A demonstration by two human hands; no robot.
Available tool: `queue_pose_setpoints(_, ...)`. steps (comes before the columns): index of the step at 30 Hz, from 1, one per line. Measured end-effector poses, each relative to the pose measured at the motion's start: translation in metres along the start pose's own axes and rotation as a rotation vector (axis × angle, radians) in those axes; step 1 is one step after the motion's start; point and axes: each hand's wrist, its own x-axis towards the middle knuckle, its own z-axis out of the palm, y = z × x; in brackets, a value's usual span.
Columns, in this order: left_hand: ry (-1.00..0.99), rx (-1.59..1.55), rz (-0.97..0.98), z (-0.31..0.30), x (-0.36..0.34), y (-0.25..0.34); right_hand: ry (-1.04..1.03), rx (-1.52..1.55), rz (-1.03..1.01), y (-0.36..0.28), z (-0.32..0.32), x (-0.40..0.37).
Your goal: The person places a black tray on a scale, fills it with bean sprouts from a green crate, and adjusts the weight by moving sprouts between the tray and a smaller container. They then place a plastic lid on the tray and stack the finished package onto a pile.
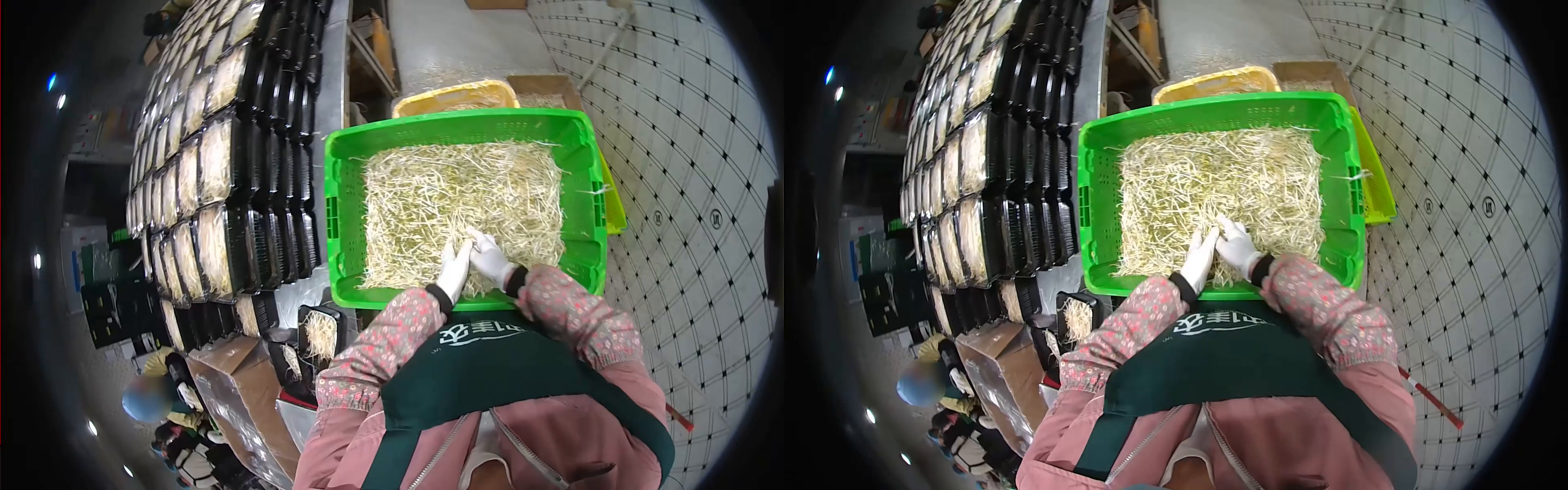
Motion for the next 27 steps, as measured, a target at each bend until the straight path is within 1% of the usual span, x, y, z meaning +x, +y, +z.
queue_pose_setpoints(2,-0.116,-0.126,0.199,-0.024,-0.014,0.021,-0.067,0.041,-0.111,-0.069,-0.028,-0.014)
queue_pose_setpoints(3,-0.226,-0.355,0.251,-0.031,-0.037,0.065,-0.126,0.154,-0.198,-0.082,-0.028,-0.006)
queue_pose_setpoints(4,-0.224,-0.461,0.287,-0.039,-0.041,0.084,-0.141,0.186,-0.363,-0.095,-0.027,0.004)
queue_pose_setpoints(6,-0.195,-0.391,0.366,-0.067,-0.02,0.088,-0.189,0.106,-0.402,-0.125,-0.02,0.032)
queue_pose_setpoints(8,-0.175,-0.516,0.111,-0.095,-0.018,0.114,-0.246,0.051,-0.365,-0.147,-0.025,0.063)
queue_pose_setpoints(9,-0.016,-0.443,0.145,-0.105,-0.014,0.113,-0.214,0.03,-0.33,-0.15,-0.033,0.076)
queue_pose_setpoints(10,0.045,-0.408,0.145,-0.117,-0.01,0.108,-0.153,0.024,-0.362,-0.143,-0.046,0.088)
queue_pose_setpoints(12,0.168,-0.336,0.138,-0.142,-0.002,0.097,0.021,0.011,-0.326,-0.126,-0.08,0.099)
queue_pose_setpoints(13,0.159,-0.312,0.113,-0.149,-0.002,0.092,0.043,0.144,-0.344,-0.099,-0.094,0.114)
queue_pose_setpoints(14,0.15,-0.289,0.088,-0.155,-0.004,0.083,0.134,0.047,-0.336,-0.057,-0.107,0.132)
queue_pose_setpoints(15,0.15,-0.222,0.09,-0.157,-0.007,0.074,0.163,0.042,-0.304,-0.027,-0.124,0.141)
queue_pose_setpoints(16,0.147,-0.154,0.094,-0.157,-0.008,0.067,0.186,0.053,-0.23,-0.007,-0.141,0.143)
queue_pose_setpoints(17,0.13,-0.095,0.098,-0.156,-0.009,0.063,0.252,-0.086,-0.156,0.022,-0.154,0.153)
queue_pose_setpoints(18,0.124,0.056,0.265,-0.165,0.015,0.033,0.322,-0.225,-0.078,0.044,-0.168,0.161)
queue_pose_setpoints(20,0.165,0.307,0.47,-0.153,0.035,0.021,0.383,-0.469,0.04,0.012,-0.188,0.141)
queue_pose_setpoints(22,0.053,0.348,0.454,-0.119,0.027,0.057,0.346,-0.485,0.071,-0.001,-0.192,0.143)
queue_pose_setpoints(23,-0.023,0.299,0.467,-0.104,0.032,0.061,0.33,-0.58,0.026,0.001,-0.19,0.149)
queue_pose_setpoints(24,-0.049,0.432,0.56,-0.088,0.036,0.07,0.313,-0.672,-0.019,0.004,-0.186,0.157)
queue_pose_setpoints(25,-0.096,0.453,0.505,-0.073,0.036,0.077,0.237,-0.756,0.054,0.007,-0.18,0.164)
queue_pose_setpoints(26,-0.146,0.478,0.443,-0.056,0.029,0.09,0.341,-0.709,-0.012,0.019,-0.166,0.16)
queue_pose_setpoints(27,-0.171,0.495,0.475,-0.044,0.031,0.091,0.348,-0.739,-0.008,0.024,-0.157,0.153)
